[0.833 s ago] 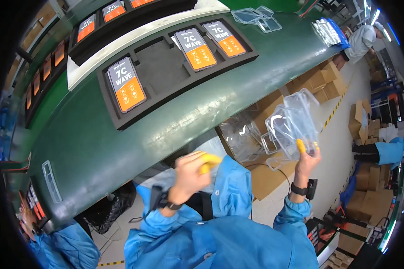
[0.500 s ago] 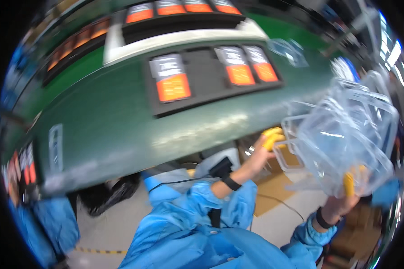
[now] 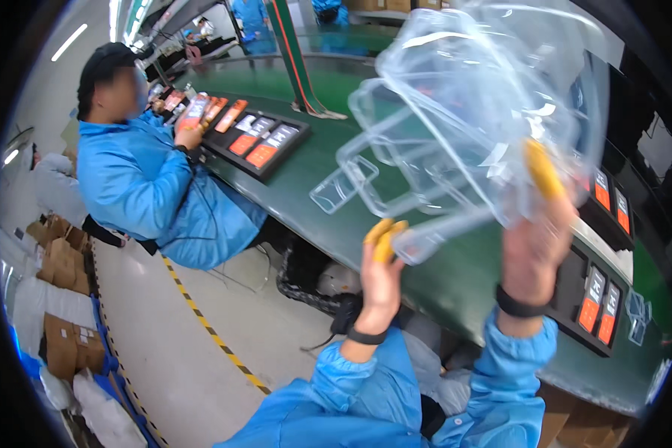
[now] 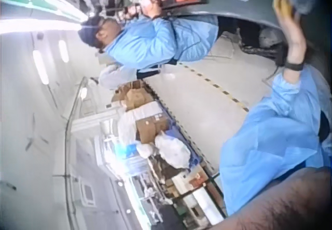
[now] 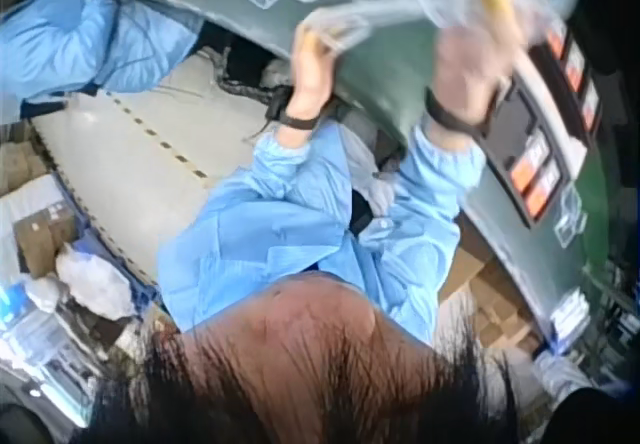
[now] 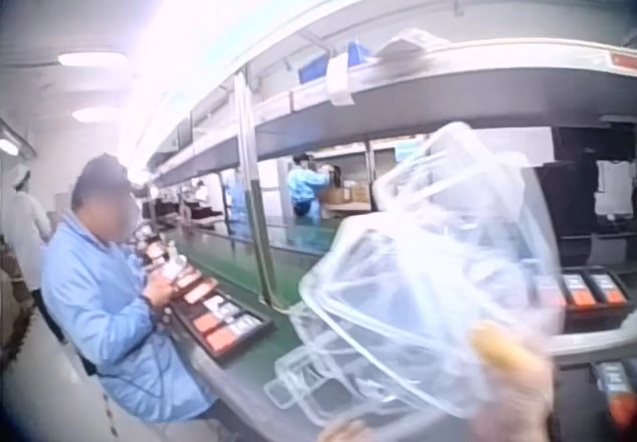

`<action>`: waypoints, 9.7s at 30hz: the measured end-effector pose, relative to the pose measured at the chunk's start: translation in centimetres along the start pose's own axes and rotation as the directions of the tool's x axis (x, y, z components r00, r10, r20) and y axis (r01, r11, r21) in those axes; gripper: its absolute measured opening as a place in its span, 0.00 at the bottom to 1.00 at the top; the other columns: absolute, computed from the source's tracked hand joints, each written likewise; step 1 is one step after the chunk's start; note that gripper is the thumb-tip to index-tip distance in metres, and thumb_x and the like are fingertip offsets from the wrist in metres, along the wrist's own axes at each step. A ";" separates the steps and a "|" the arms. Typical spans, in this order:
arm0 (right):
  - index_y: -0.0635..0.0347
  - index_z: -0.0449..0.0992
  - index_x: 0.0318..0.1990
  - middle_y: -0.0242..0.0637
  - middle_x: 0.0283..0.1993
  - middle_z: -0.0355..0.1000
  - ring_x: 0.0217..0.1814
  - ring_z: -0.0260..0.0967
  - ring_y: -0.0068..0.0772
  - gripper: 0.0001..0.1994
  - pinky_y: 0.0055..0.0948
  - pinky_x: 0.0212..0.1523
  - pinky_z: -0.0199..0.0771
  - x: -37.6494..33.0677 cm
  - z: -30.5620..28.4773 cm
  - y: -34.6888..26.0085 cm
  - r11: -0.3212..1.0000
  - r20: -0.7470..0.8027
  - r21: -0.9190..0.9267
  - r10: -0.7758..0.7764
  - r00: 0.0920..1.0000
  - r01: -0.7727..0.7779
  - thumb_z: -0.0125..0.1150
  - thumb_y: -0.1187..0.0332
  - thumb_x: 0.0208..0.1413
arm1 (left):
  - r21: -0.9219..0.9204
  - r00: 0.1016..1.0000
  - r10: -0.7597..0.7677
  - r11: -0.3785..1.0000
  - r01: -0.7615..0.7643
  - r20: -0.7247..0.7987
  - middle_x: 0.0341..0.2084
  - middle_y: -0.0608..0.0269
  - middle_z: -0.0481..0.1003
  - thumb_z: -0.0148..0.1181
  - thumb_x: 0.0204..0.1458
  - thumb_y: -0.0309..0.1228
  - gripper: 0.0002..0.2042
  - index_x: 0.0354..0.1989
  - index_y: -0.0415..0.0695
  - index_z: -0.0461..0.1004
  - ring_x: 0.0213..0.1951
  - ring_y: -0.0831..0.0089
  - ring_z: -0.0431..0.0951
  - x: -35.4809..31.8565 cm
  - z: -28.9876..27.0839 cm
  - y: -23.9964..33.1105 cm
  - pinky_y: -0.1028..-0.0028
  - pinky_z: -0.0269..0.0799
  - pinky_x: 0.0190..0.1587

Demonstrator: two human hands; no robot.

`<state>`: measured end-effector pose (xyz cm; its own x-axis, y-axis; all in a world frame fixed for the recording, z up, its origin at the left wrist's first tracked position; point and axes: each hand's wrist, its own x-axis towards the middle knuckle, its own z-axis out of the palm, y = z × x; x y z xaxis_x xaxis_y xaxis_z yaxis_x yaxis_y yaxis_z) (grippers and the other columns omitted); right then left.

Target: Inspecting and assembling mobile phone components on a factory production line.

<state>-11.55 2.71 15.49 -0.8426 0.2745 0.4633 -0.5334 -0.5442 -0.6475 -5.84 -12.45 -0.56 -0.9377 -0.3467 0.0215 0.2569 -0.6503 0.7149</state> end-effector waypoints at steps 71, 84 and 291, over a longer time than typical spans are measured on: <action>0.69 0.77 0.31 0.53 0.30 0.71 0.35 0.70 0.58 0.17 0.48 0.36 0.69 -12.8 -46.2 -26.3 -0.254 -0.439 -0.769 -0.457 0.774 -0.587 0.61 0.59 0.56 | 0.926 0.897 -0.394 0.375 -0.041 0.200 0.33 0.73 0.74 0.44 0.65 0.31 0.15 0.51 0.37 0.75 0.30 0.84 0.68 2.4 16.5 -17.2 0.83 0.63 0.33; 0.61 0.69 0.56 0.37 0.55 0.72 0.57 0.69 0.29 0.14 0.32 0.59 0.69 -31.8 -48.3 -29.7 0.951 -0.858 -0.290 -0.307 0.412 0.105 0.49 0.66 0.68 | 0.943 0.426 -0.851 0.333 -0.010 0.305 0.20 0.75 0.67 0.53 0.63 0.44 0.16 0.40 0.41 0.74 0.20 0.86 0.65 -5.2 23.1 -18.3 0.83 0.58 0.21; 0.60 0.55 0.67 0.53 0.59 0.68 0.55 0.73 0.55 0.28 0.43 0.38 0.84 -46.2 -45.8 -20.7 0.951 -0.953 -0.297 -0.300 -0.032 -0.083 0.51 0.78 0.58 | 0.589 0.523 -0.274 0.425 -0.687 0.807 0.15 0.70 0.71 0.66 0.50 0.19 0.10 0.41 0.37 0.79 0.16 0.85 0.61 -10.9 13.0 -16.9 0.83 0.57 0.21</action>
<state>35.04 37.56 -20.20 0.1166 0.9103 -0.3973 -0.4597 -0.3051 -0.8340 -3.00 11.15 -3.79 -0.7492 0.5427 0.3796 0.6160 0.3603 0.7005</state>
